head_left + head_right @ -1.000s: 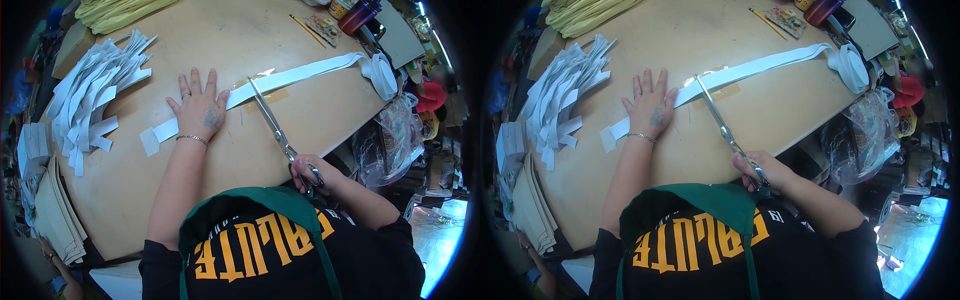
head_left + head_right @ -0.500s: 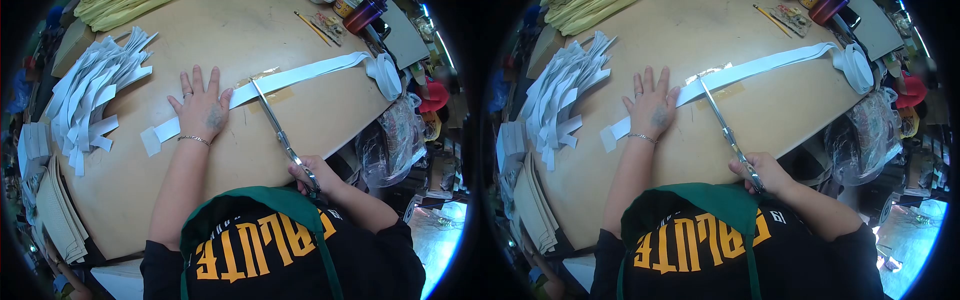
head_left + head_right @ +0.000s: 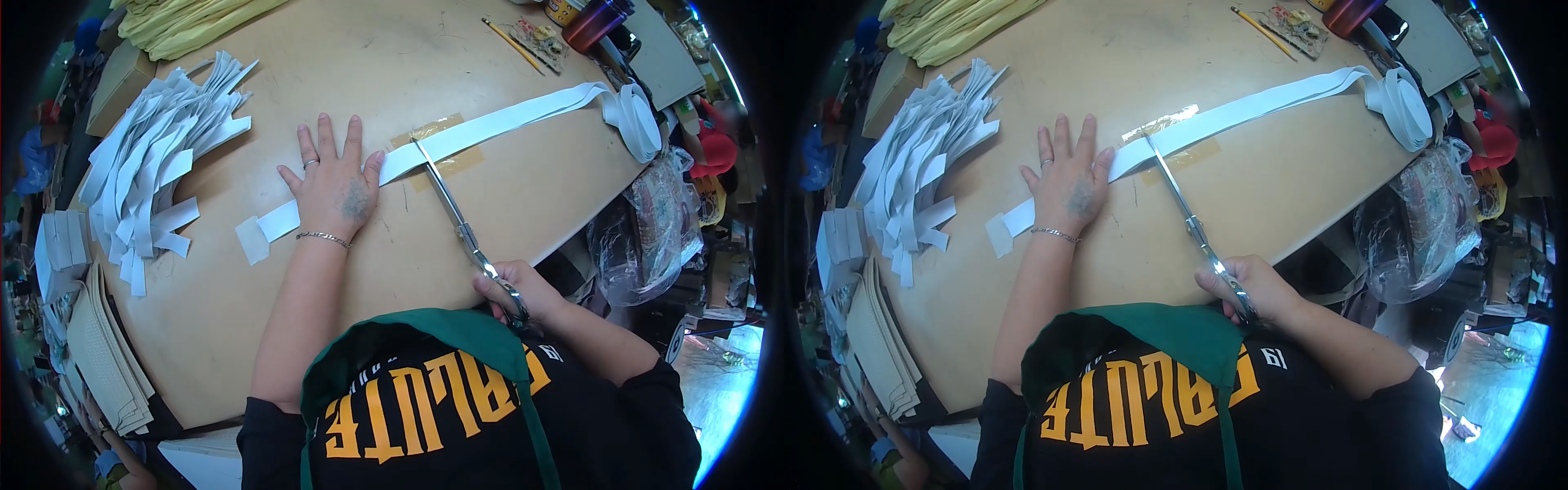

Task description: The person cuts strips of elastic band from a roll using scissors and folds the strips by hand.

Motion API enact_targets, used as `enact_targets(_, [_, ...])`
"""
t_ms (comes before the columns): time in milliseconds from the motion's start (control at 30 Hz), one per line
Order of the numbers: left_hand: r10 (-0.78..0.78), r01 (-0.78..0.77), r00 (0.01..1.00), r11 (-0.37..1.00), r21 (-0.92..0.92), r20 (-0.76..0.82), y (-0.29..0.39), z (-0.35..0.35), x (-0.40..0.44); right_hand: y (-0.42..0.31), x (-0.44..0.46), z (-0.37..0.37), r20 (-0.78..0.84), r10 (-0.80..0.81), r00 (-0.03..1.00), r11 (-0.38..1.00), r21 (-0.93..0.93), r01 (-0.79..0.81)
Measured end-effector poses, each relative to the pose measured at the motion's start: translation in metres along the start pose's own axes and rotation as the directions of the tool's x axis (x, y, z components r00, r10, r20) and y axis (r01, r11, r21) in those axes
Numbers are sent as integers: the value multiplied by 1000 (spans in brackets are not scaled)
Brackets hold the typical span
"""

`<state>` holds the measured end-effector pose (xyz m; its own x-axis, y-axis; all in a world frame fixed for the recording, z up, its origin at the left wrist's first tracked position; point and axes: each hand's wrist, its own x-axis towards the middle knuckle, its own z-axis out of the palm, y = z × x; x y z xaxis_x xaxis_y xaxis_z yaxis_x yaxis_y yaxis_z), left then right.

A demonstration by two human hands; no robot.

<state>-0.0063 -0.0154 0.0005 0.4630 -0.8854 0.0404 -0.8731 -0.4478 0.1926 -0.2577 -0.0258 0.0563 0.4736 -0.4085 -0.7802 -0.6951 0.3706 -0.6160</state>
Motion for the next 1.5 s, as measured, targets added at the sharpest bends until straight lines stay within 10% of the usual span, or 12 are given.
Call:
enact_targets(800, [0,0,1000,1000,1,6,0,0,0,-31,14,-3,-42,18,999,999,-48,-20])
enact_targets(1100, [-10,9,999,1000,19,35,1,-2,1,-52,10,-68,-171,-367,914,930,-31,367])
enact_targets(1300, [-8,6,998,999,40,56,6,-9,0,-134,95,-147,-476,-612,631,603,-798,-17])
enact_targets(1500, [-29,26,997,998,49,78,8,-10,2,-155,169,-171,-437,-676,593,498,-864,-69])
